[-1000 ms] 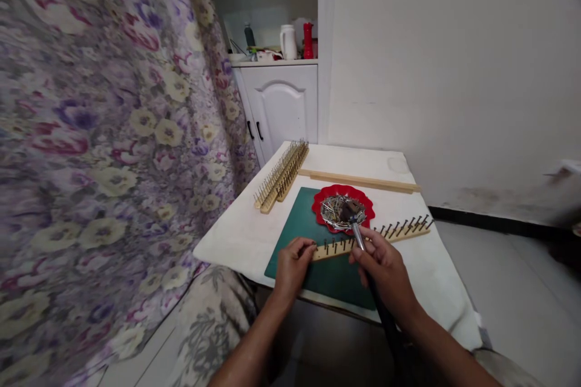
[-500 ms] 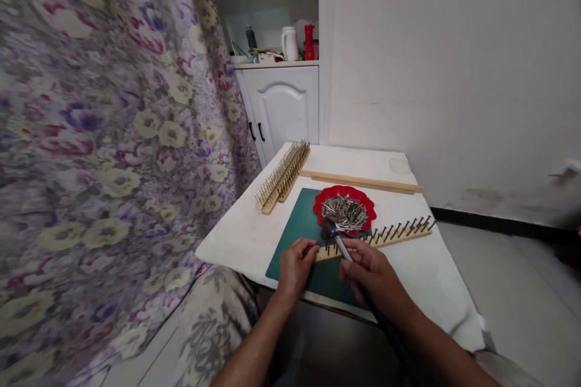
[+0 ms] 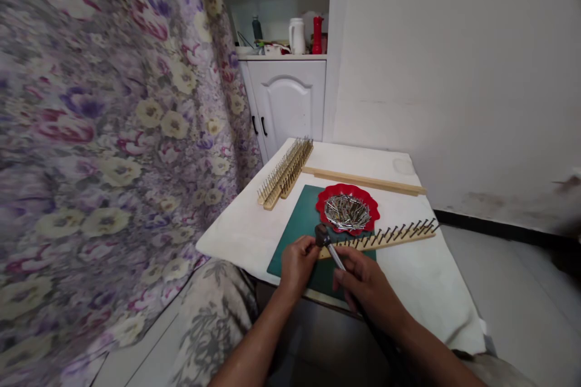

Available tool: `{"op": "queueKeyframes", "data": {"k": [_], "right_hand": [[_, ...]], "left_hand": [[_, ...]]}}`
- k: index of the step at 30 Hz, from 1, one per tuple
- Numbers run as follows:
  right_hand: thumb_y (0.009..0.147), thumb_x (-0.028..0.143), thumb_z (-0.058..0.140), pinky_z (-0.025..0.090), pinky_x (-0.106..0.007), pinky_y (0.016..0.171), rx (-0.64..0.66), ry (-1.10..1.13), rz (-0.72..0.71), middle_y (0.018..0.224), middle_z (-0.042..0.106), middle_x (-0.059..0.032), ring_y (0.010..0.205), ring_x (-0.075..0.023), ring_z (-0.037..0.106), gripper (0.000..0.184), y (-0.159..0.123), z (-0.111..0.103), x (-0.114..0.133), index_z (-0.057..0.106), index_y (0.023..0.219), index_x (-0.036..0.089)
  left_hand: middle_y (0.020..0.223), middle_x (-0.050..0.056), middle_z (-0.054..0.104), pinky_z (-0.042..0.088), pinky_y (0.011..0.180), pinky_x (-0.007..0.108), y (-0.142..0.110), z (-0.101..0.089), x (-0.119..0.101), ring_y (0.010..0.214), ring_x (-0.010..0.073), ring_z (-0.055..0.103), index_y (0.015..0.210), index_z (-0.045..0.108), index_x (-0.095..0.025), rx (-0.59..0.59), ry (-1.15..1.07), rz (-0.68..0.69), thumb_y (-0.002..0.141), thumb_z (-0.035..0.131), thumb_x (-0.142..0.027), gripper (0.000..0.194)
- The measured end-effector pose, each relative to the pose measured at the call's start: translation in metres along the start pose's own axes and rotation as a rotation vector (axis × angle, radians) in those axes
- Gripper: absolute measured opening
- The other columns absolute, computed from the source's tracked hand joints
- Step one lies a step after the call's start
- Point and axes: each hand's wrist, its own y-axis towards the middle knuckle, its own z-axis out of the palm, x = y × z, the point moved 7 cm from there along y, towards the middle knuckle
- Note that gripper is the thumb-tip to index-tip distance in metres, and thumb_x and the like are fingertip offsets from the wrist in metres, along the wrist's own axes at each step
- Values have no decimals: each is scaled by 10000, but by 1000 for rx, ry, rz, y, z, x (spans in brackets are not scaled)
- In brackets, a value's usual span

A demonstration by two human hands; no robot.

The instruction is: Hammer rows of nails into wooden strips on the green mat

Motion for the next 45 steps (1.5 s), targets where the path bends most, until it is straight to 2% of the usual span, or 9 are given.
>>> {"op": "queueKeyframes", "data": {"k": [4,11,16,22,32,45], "right_hand": [[839,264,542,293,-144,328,3,6,-8,645,597,51,306,-31,415,301,0,0,-1,521,1132,198],[846,309,550,280,-146,322,-3,44,-28,658,594,45,302,-28,401,325,0,-3,0,508,1143,186],[825,361,583,251,-142,298,-56,77,-47,634,575,47,287,-26,375,363,2,-10,0,504,1126,174],[813,381,596,269,-154,307,-93,97,-67,619,591,37,296,-42,401,359,3,-22,6,522,1090,164],[821,318,577,266,-147,309,10,78,5,628,597,50,281,-31,396,328,5,1,-6,513,1105,167],[809,324,582,259,-141,298,-18,106,-1,620,600,52,273,-28,383,322,4,1,0,524,1089,178]], "left_hand": [[609,-30,503,321,551,204,0,0,1,571,103,475,637,572,-173,-18,10,2,794,518,-245,181],[669,-15,565,356,585,210,-1,0,2,620,117,527,692,609,-183,-12,-8,12,803,524,-244,152],[720,4,604,390,615,226,0,-2,4,669,144,568,784,650,-195,5,-39,6,786,546,-236,112],[702,5,581,370,599,224,1,-2,-1,653,142,543,727,628,-189,25,-11,15,796,537,-254,131],[622,-22,493,321,552,213,0,0,1,572,113,478,618,550,-174,9,26,14,804,509,-243,203],[681,5,569,383,604,223,2,-5,-2,644,140,546,690,620,-187,45,-53,42,807,506,-243,173]]}}
